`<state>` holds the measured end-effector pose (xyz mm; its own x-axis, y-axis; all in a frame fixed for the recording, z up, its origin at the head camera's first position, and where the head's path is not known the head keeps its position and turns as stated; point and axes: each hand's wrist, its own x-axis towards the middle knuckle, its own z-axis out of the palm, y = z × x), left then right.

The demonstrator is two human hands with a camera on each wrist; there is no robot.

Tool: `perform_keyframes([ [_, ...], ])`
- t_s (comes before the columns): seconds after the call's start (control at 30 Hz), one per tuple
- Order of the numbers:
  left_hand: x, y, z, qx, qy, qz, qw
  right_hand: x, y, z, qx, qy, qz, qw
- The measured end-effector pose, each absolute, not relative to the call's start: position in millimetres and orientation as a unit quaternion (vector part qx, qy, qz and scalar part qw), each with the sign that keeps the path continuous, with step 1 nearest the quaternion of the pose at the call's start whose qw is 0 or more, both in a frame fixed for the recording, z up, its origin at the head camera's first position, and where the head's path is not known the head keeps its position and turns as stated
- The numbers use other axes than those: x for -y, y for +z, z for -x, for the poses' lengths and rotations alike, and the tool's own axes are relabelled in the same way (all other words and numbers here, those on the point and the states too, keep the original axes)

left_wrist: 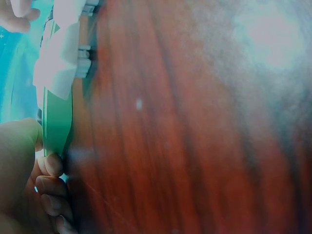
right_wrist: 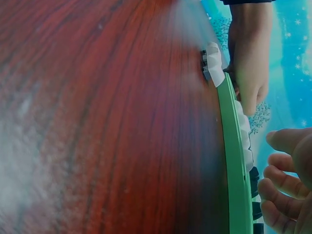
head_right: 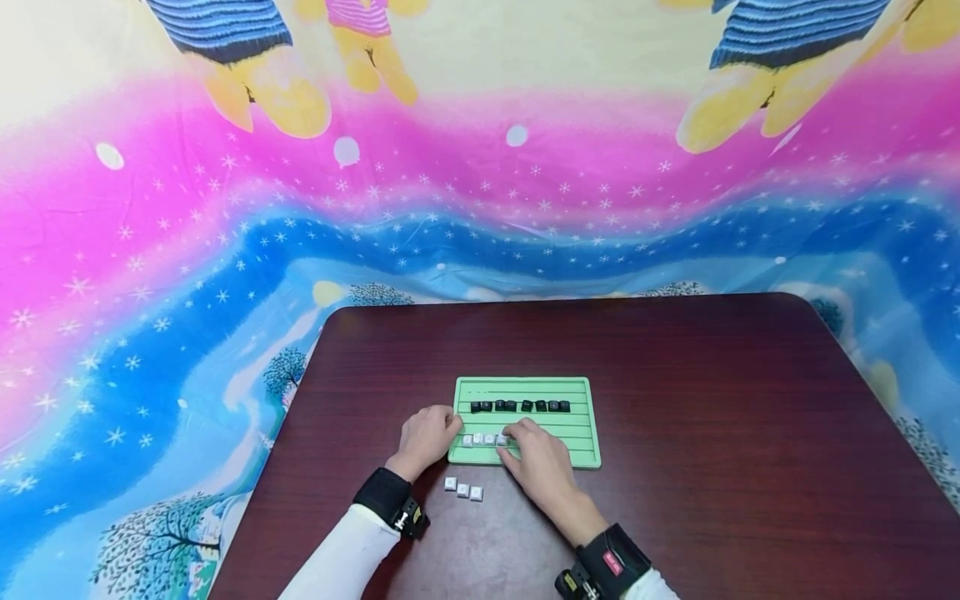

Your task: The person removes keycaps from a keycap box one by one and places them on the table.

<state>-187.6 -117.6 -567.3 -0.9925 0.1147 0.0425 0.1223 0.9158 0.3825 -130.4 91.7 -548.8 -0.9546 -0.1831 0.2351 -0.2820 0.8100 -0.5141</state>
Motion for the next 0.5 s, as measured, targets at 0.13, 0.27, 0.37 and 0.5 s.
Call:
perform_keyframes([
  [0.13,118.0,-568.0,188.3,0.979,-0.195,0.060,0.011,-91.2,-549.7,132.4,0.949,0.280,-0.120,0.083],
  [0.27,118.2,-568.4,188.6,0.979,-0.195,0.060,0.008,-90.5,-550.4,133.6,0.950,0.278,-0.118,0.078],
  [0.37,118.2,-567.6,188.0,0.978,-0.197,0.061,0.007,-90.1,-551.8,134.6,0.951,0.275,-0.117,0.075],
  [0.5,117.8,-566.1,187.2,0.978,-0.199,0.061,0.008,-89.5,-554.5,137.1,0.954,0.266,-0.119,0.070],
])
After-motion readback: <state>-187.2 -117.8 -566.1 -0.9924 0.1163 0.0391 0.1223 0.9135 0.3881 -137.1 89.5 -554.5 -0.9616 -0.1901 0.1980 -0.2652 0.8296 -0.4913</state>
